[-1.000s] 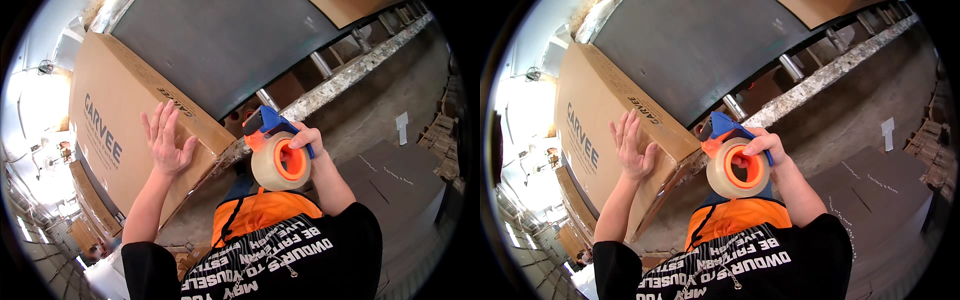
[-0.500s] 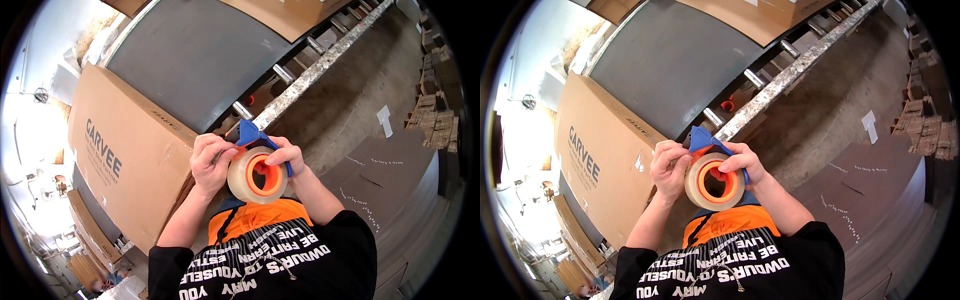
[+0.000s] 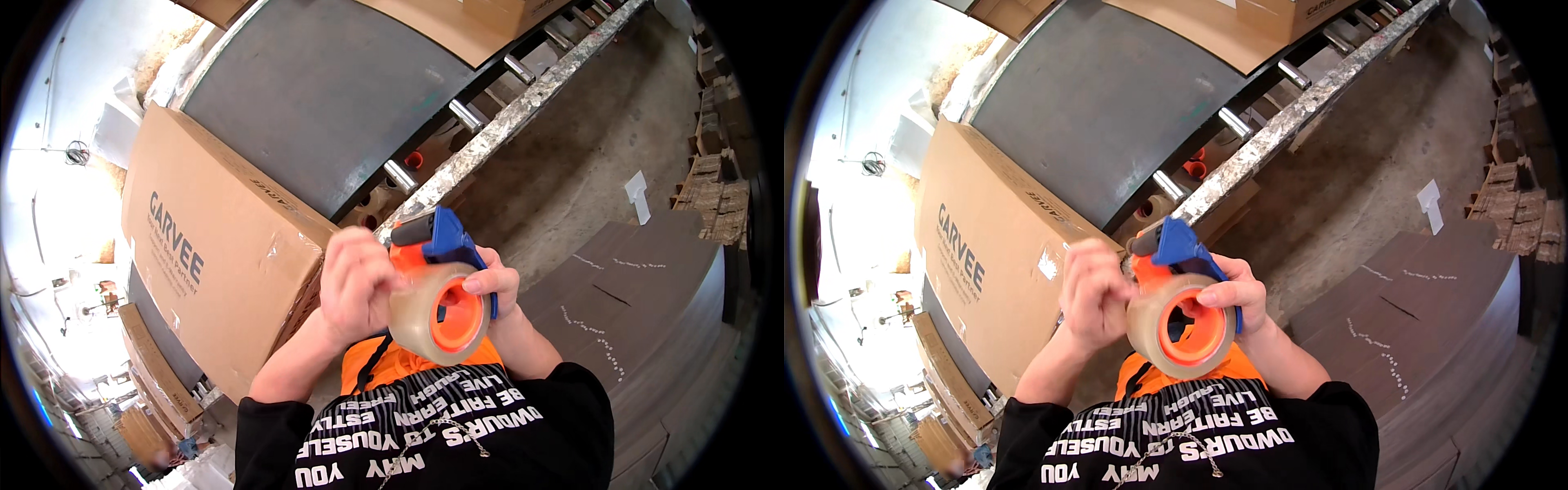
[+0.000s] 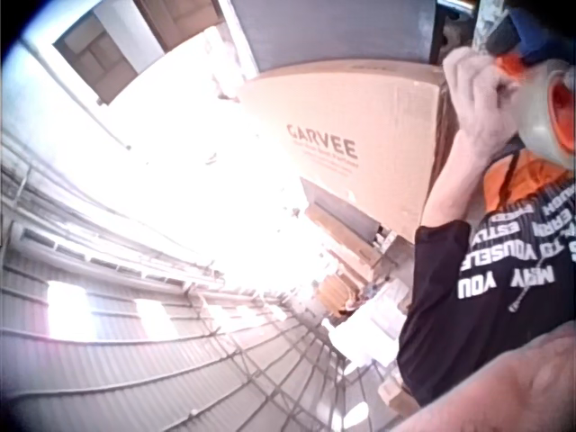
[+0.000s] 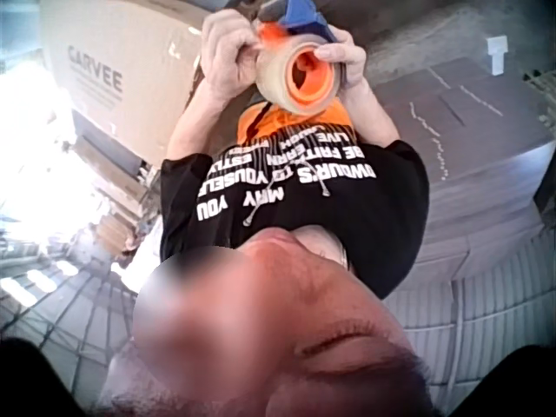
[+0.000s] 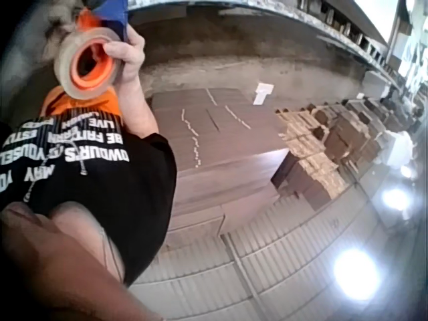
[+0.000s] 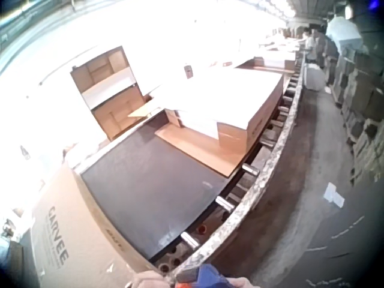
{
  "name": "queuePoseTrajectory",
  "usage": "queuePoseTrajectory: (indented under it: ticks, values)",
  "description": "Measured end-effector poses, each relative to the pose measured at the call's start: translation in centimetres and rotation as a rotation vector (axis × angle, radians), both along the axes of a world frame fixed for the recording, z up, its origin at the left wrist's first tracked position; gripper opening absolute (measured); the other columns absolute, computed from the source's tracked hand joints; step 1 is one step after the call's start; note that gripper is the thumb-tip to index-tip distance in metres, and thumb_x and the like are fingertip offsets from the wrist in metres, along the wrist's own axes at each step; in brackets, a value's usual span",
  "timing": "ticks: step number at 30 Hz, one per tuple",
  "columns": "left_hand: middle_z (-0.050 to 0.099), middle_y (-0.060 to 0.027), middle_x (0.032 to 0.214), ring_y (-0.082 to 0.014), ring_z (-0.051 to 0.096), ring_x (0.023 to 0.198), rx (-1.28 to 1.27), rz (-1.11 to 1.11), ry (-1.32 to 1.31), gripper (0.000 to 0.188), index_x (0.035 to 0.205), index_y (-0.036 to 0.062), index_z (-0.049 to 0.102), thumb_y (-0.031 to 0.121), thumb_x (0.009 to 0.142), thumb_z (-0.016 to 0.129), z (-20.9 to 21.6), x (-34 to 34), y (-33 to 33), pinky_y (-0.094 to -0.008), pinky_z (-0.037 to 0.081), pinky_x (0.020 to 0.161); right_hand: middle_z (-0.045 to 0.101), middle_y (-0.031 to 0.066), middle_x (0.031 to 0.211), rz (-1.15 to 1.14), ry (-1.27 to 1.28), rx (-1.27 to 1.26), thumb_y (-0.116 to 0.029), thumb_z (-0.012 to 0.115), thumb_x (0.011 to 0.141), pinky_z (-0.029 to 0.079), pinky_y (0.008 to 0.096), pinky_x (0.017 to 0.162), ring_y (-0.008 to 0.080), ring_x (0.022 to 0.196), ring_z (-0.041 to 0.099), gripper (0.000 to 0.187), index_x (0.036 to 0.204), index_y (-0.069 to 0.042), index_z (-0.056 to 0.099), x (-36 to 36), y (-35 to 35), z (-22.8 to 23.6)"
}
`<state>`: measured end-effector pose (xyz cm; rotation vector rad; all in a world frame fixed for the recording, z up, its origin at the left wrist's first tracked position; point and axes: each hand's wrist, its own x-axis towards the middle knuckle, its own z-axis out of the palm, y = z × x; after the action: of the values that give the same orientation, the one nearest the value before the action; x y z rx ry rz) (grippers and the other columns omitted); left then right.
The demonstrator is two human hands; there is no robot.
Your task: The person packs items into a large cardboard box by placing white protective sheets over the contents, folding the cardboard flaps over the top, and securing the box with packing tape using a handheld dispenser.
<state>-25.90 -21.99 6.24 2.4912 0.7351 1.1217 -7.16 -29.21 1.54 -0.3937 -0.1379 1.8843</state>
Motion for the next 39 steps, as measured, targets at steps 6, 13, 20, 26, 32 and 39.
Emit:
queuePoseTrajectory:
  ticks: [6,13,20,26,32,39]
  values:
    - [0.056,-0.0103,0.081,-0.0184,0.054,0.074,-0.427,0.203,-0.007,0.008,0.087,-0.0006,0.057,-0.003,0.086,0.064,-3.5,-0.8,0.7,-0.0292,0.046,0.066,0.065,0.0157,0.085,0.075,-0.024,-0.103,-0.021,0.059,0.081,0.05,0.0264,0.064,0.0165,0.066,0.061,0.056,0.123,0.016,0.053,-1.2,-1.3,-2.4]
    - [0.063,-0.0045,0.076,-0.0122,0.055,0.068,-0.951,0.377,0.392,0.004,0.089,-0.0001,0.063,0.002,0.088,0.066,-4.9,-0.3,2.9,-0.0288,0.047,0.065,0.07,0.0211,0.109,0.059,0.448,-0.383,-0.03,0.051,0.086,0.057,0.0408,0.085,0.0319,0.094,0.071,0.053,0.124,0.006,0.058,-3.2,-2.7,-7.0]
    - [0.058,-0.0213,0.128,-0.032,0.054,0.12,-0.474,0.542,0.509,0.059,0.132,-0.0028,0.052,0.03,0.088,0.072,-4.0,-12.7,5.1,-0.0417,0.041,0.104,0.066,0.0163,0.121,-0.076,0.442,-0.466,-0.027,0.055,0.084,0.056,0.0388,0.088,0.0297,0.101,0.068,0.054,0.13,0.001,0.056,-3.8,-1.9,-8.6]
    - [0.021,-0.0309,0.157,-0.052,0.016,0.145,-0.341,0.473,0.959,0.125,0.15,-0.0065,0.021,0.047,0.059,0.088,-5.8,-17.0,-2.4,-0.0593,0.013,0.119,0.067,0.0111,0.109,0.066,-0.402,-0.058,-0.008,0.059,0.078,0.053,0.0275,0.08,0.0146,0.089,0.065,0.062,0.138,0.006,0.051,-4.7,10.0,-10.9]
    - [0.028,-0.0336,0.153,-0.055,0.022,0.143,-0.25,0.484,0.919,0.114,0.147,-0.0075,0.029,0.045,0.064,0.086,-7.2,-17.6,-2.3,-0.0633,0.017,0.117,0.068,0.0062,0.073,1.007,-0.718,0.445,-0.008,0.073,0.057,0.048,0.026,0.062,0.0103,0.064,0.058,0.06,0.116,0.001,0.072,-12.5,20.4,-12.6]
    - [0.028,-0.0357,0.152,-0.0585,0.024,0.14,-0.229,0.48,0.921,0.116,0.147,-0.0081,0.028,0.046,0.064,0.088,-7.4,-18.7,-2.7,-0.0666,0.022,0.113,0.071,0.0117,0.111,1.163,-0.77,0.583,-0.011,0.076,0.058,0.05,0.0259,0.086,0.0124,0.093,0.064,0.063,0.12,-0.001,0.07,-11.7,18.8,-13.9]
